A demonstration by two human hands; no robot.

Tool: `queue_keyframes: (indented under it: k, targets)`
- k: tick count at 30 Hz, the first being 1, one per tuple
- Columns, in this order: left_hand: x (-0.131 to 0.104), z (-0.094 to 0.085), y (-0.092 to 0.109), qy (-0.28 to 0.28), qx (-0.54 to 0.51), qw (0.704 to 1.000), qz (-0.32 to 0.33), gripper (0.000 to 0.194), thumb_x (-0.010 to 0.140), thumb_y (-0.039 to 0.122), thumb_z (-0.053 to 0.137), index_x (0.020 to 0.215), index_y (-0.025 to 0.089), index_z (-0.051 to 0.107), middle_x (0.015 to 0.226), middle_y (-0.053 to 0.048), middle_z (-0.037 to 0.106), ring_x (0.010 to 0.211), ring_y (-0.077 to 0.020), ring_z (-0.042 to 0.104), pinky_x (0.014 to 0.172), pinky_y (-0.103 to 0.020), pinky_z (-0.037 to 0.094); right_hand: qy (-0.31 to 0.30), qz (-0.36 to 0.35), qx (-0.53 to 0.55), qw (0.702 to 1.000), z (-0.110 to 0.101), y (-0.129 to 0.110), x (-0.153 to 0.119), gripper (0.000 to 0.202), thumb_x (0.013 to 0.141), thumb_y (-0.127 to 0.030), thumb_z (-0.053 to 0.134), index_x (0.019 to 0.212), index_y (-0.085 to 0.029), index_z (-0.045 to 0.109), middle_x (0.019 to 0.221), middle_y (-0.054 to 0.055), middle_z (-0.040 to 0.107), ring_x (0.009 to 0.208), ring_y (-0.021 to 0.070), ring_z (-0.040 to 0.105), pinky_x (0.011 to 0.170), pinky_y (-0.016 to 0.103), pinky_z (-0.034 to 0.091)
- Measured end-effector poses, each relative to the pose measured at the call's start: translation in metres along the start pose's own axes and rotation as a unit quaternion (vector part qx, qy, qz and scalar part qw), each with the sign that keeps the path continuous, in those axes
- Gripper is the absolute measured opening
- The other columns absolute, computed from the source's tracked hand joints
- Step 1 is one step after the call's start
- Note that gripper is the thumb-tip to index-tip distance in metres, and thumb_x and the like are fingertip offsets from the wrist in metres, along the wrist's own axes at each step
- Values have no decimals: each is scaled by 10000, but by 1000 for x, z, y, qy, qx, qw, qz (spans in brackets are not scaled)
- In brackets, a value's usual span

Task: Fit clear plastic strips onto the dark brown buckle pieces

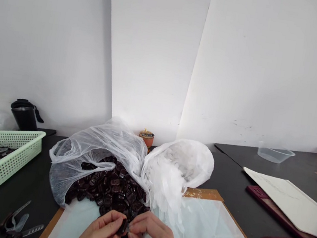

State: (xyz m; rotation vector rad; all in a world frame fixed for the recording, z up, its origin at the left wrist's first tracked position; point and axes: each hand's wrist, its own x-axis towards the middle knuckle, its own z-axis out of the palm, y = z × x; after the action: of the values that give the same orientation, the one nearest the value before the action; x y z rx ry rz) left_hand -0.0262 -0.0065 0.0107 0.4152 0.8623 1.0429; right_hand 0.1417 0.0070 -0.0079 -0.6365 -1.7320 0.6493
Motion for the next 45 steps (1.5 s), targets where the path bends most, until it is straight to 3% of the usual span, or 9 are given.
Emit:
queue_keyframes:
  k: [5, 10, 21, 24, 28, 32, 38, 45]
  targets:
    - [0, -3, 0, 7, 114, 990, 84, 325, 567, 394, 894, 766, 176, 756, 543, 51, 615, 441, -32, 529, 427, -95, 408, -39, 23, -7, 999, -7, -5, 4, 119, 762, -62, 600, 750, -149, 681, 755, 89, 691, 648, 150, 641, 566, 204, 498]
    - [-5, 2, 5, 28, 112, 989, 91, 405, 476, 378, 933, 788, 172, 777, 644, 45, 626, 548, -66, 571, 541, -155, 504, -36, 74, 17, 997, -11, -4, 7, 74, 778, -108, 634, 757, -152, 689, 782, 88, 703, 655, 154, 645, 579, 218, 499]
    - [-5, 0, 6, 9, 99, 994, 45, 352, 507, 319, 931, 788, 180, 772, 672, 49, 618, 531, -52, 576, 551, -150, 501, -32, 152, 75, 985, -9, 1, 4, 43, 777, -207, 709, 748, -186, 732, 803, 62, 707, 714, 170, 645, 632, 252, 481]
    - [-5, 1, 5, 11, 134, 987, 86, 349, 541, 358, 907, 800, 173, 762, 667, 44, 613, 539, -69, 567, 539, -171, 485, -22, 219, 147, 964, -9, 1, 5, 108, 740, -289, 768, 725, -185, 740, 764, 40, 693, 668, 150, 620, 604, 245, 467]
    - [-4, 2, 3, 15, 195, 972, 130, 365, 566, 397, 876, 806, 156, 744, 581, 38, 594, 528, -112, 570, 500, -205, 447, -40, 328, 281, 901, -8, 0, 8, 260, 664, -385, 834, 717, -161, 714, 611, -12, 648, 546, 105, 584, 576, 228, 464]
    - [-2, -1, 0, 6, 247, 959, 139, 332, 643, 402, 820, 836, 152, 718, 564, 20, 627, 503, -124, 573, 506, -225, 440, -17, 388, 324, 862, -7, 1, 8, 401, 581, -391, 884, 824, -167, 657, 618, -29, 662, 516, 114, 609, 542, 237, 490]
    - [-1, -4, -2, -19, 313, 936, 157, 293, 720, 387, 760, 879, 154, 682, 585, 2, 660, 515, -152, 620, 532, -251, 475, -27, 432, 305, 848, -9, 3, 8, 331, 583, -352, 868, 697, -133, 647, 558, -4, 663, 516, 117, 618, 530, 218, 483]
    - [-2, -2, -2, -5, 306, 938, 164, 292, 709, 395, 772, 862, 159, 694, 575, 11, 648, 522, -152, 618, 540, -259, 500, -19, 442, 325, 836, -10, -1, 10, 315, 579, -330, 867, 689, -123, 656, 546, 4, 668, 505, 121, 615, 529, 223, 466]
